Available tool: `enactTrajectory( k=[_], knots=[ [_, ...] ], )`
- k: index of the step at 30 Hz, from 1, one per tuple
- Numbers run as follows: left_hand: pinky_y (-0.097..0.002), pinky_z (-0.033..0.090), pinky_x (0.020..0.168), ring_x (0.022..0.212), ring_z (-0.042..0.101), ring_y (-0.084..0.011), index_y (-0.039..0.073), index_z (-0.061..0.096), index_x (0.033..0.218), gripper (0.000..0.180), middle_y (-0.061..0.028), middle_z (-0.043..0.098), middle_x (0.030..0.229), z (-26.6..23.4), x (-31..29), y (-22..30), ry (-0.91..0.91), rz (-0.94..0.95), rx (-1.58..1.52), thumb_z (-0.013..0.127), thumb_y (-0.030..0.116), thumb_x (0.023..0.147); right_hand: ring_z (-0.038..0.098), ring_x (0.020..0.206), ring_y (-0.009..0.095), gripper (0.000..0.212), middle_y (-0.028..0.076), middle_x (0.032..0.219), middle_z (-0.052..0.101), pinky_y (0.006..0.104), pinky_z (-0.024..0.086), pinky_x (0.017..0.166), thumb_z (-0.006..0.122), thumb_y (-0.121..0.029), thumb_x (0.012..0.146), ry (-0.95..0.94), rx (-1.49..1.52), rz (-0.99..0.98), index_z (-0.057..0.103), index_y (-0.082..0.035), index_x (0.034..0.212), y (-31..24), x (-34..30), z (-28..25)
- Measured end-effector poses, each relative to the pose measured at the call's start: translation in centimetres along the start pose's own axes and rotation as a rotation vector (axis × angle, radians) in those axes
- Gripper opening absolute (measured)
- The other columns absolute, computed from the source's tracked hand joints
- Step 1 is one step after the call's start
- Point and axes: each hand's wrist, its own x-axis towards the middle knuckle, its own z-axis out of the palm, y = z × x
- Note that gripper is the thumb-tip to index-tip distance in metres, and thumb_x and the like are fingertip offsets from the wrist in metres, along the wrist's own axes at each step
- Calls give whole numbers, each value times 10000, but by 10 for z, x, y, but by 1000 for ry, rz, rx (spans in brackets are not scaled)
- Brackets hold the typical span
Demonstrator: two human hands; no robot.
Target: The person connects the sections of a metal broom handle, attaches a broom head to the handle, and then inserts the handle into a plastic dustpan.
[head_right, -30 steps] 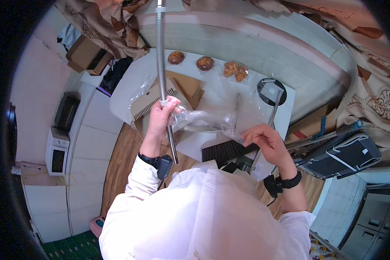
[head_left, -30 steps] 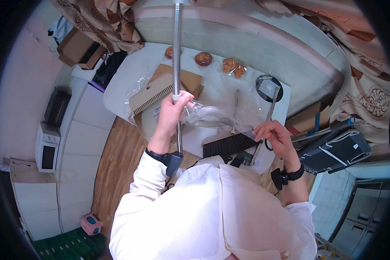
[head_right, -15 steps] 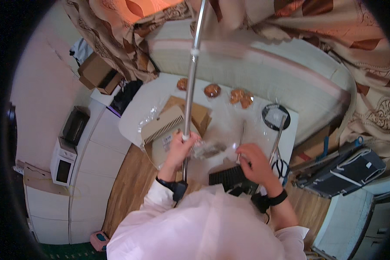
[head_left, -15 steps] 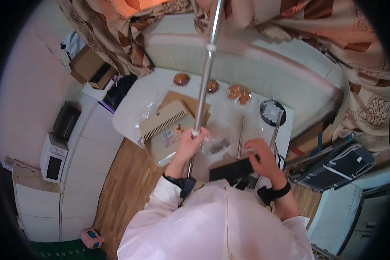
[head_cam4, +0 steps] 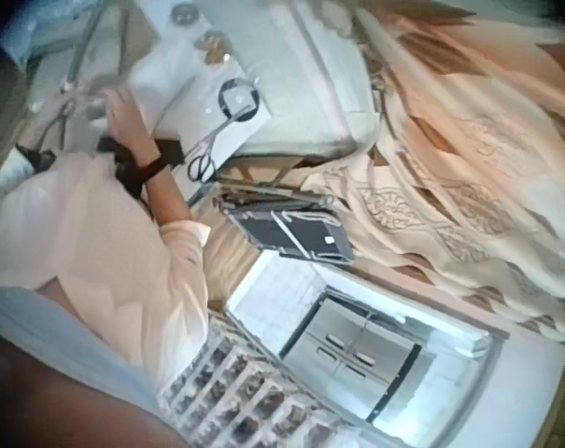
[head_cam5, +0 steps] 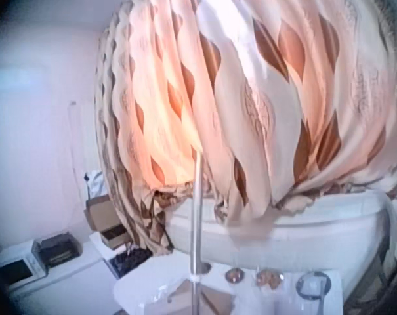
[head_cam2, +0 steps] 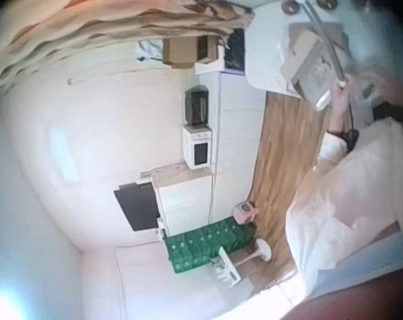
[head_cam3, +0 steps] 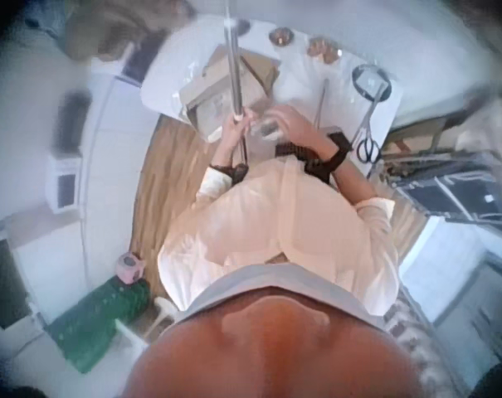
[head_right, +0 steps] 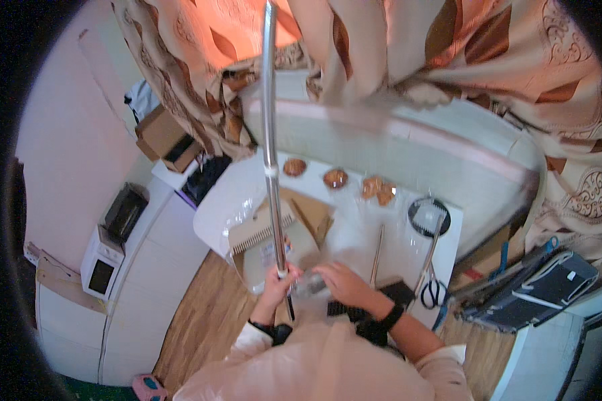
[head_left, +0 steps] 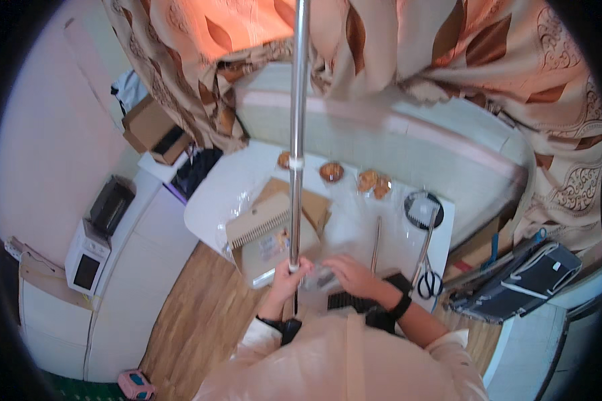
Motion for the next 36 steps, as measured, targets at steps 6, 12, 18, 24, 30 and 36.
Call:
enactTrajectory(
  k=[6, 12, 18, 24, 30, 36],
  knots=[
    [-235, 444, 656, 714, 534, -81, 20, 558, 814, 100, -7, 578, 758, 16, 30, 20, 157, 12, 107, 578, 109, 856, 575, 737, 219, 242, 141, 845, 600, 308, 449, 692, 495, -236, 877, -221, 138, 316, 573, -10, 919, -7, 23, -21],
    [-231, 440, 660, 695, 535, -89, 26, 536, 946, 117, -18, 576, 786, 35, 35, 22, 5, -91, 109, 578, 76, 849, 544, 673, 175, 228, 127, 759, 592, 299, 445, 640, 608, -202, 802, -159, 566, 300, 571, -25, 941, 15, -2, -13],
    [-185, 342, 513, 572, 423, -38, 65, 543, 987, 157, 39, 480, 756, 44, 32, 9, -107, -101, 145, 582, 128, 849, 570, 722, 158, 287, 53, 934, 625, 280, 455, 709, 593, -134, 814, -483, 67, 446, 539, -46, 1082, 3, -11, -16],
    [-196, 322, 458, 538, 388, -35, 91, 536, 1063, 238, 45, 438, 745, 23, 29, 2, -133, -303, 66, 571, 216, 863, 611, 858, 220, 389, 108, 1020, 609, 343, 480, 797, 577, -218, 857, 22, 958, 593, 462, -6, 1162, 18, -37, -27],
    [-184, 360, 463, 548, 460, -36, 67, 439, 1192, 469, -33, 580, 867, 40, 28, -14, -281, -203, 252, 646, 19, 774, 589, 901, 208, 430, 104, 1048, 579, 338, 473, 821, 614, -161, 831, 334, 1366, 567, 420, -18, 1188, 43, -53, -17],
    [-210, 427, 579, 640, 535, -65, 37, 454, 1108, 426, -5, 576, 763, 33, 22, -27, -277, -258, 180, 663, -25, 742, 576, 894, 178, 474, 82, 1031, 571, 332, 482, 795, 640, -6, 760, 180, 866, 513, 414, -31, 1176, 28, -41, -17]
  ],
)
